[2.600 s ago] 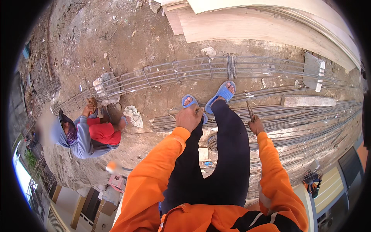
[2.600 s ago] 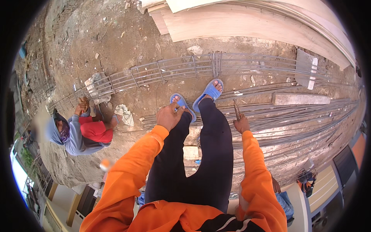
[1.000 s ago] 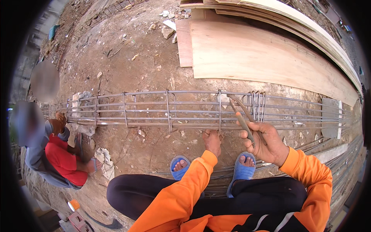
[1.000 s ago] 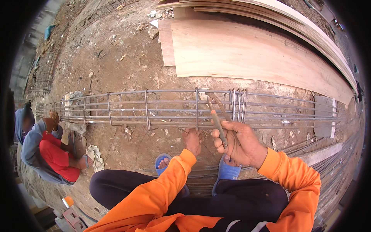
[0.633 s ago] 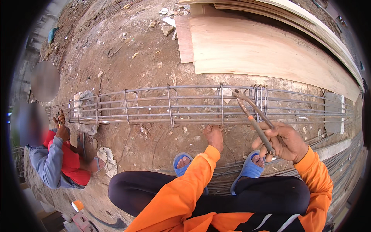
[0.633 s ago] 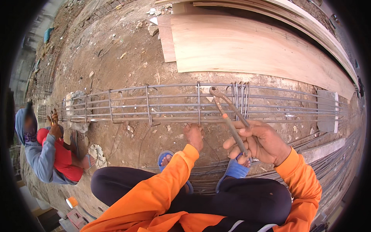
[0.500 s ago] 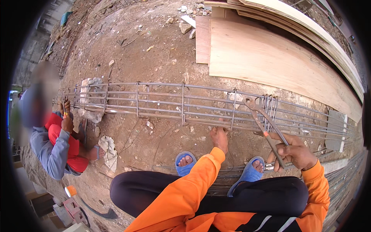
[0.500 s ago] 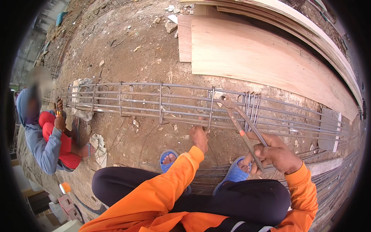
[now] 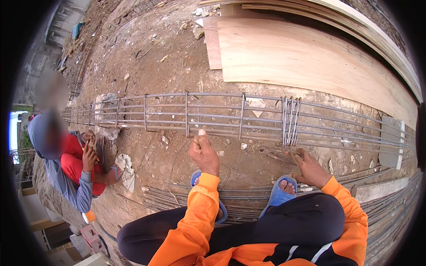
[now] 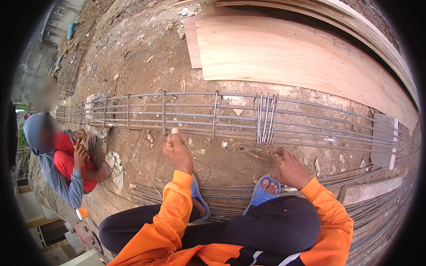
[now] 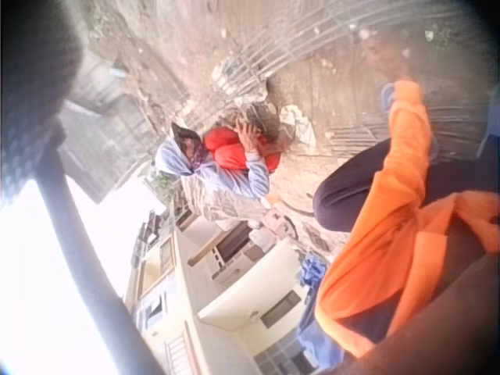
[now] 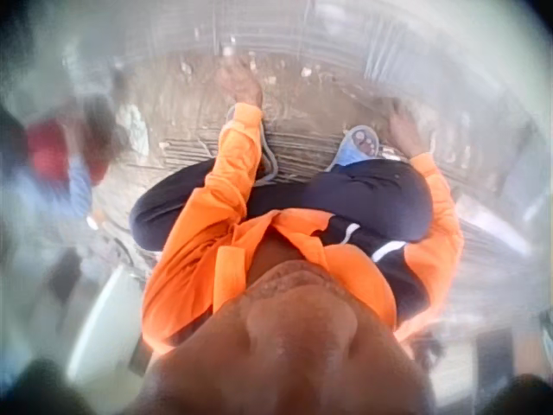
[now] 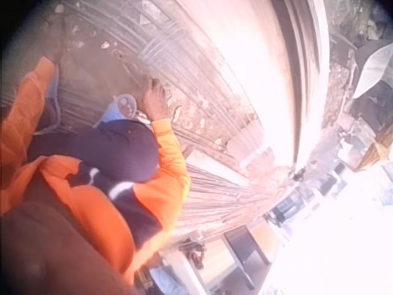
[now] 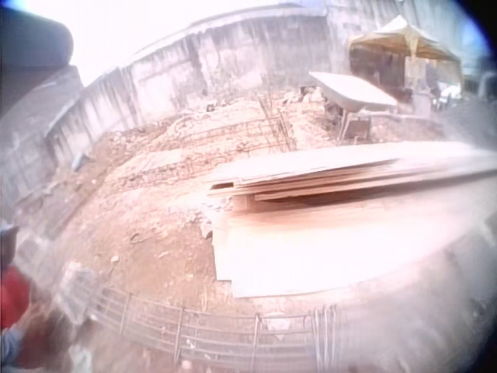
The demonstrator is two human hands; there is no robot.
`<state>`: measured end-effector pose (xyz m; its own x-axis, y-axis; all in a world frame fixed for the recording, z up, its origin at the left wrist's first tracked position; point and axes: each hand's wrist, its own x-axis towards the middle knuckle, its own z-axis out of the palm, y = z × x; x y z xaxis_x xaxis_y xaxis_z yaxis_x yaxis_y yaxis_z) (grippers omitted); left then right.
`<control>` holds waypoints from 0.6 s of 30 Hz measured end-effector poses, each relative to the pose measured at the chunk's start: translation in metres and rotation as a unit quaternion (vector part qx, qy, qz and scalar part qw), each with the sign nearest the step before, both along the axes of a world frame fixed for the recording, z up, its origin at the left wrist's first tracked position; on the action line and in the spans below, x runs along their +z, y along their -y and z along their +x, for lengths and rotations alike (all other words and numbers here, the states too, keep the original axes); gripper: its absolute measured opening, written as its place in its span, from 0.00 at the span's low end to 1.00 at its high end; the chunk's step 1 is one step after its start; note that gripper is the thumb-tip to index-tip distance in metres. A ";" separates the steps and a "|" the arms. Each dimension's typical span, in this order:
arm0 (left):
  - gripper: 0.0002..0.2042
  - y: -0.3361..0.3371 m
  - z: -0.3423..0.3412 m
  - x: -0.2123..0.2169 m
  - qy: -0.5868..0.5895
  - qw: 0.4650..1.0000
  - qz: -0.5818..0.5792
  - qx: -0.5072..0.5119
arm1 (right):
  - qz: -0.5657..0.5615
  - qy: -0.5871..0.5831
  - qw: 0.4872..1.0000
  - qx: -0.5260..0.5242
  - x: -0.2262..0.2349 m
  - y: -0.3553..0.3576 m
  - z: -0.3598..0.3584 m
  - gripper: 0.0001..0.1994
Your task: The person sits on the ground and ties a rebar mesh using wire and pliers. They loop wire around intersecting rebar rods and twist it to secure the joints. Another worker is visible nearby doing similar work.
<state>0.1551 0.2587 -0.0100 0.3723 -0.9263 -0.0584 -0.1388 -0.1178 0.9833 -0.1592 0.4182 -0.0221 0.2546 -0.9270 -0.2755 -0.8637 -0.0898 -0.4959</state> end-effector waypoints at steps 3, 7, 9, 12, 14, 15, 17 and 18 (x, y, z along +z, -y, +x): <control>0.19 -0.011 -0.032 0.024 0.096 0.979 0.053 -0.173 | 0.135 0.225 0.964 0.032 0.062 0.050 -0.001 0.25; 0.13 -0.044 -0.107 0.034 0.167 0.943 -0.008 -0.289 | -0.219 0.048 0.954 -0.199 0.062 0.114 -0.010 0.25; 0.12 -0.046 -0.129 0.037 0.182 0.935 0.000 -0.304 | -0.370 -0.057 0.913 -0.161 0.048 0.138 -0.006 0.30; 0.14 -0.049 -0.138 0.033 0.163 0.924 0.084 -0.337 | -0.204 -0.033 0.974 -0.094 0.030 0.150 -0.010 0.33; 0.13 -0.052 -0.146 0.019 0.123 0.914 0.085 -0.378 | -0.156 -0.050 0.981 -0.107 0.034 0.147 -0.021 0.32; 0.13 -0.055 -0.157 0.023 0.142 0.905 0.065 -0.397 | -0.130 -0.060 0.983 -0.114 0.039 0.144 -0.029 0.32; 0.13 -0.067 -0.191 0.033 0.171 0.883 0.024 -0.437 | -0.110 -0.062 0.984 -0.123 0.047 0.130 -0.057 0.31; 0.14 -0.073 -0.210 0.033 0.187 0.870 0.033 -0.455 | -0.103 -0.061 0.985 -0.123 0.049 0.122 -0.080 0.31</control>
<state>-0.0552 0.3319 0.0225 -0.5096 -0.8463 -0.1554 -0.5136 0.1543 0.8440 -0.2388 0.2965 0.0268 -0.0075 -0.9959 -0.0901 -0.9237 0.0414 -0.3809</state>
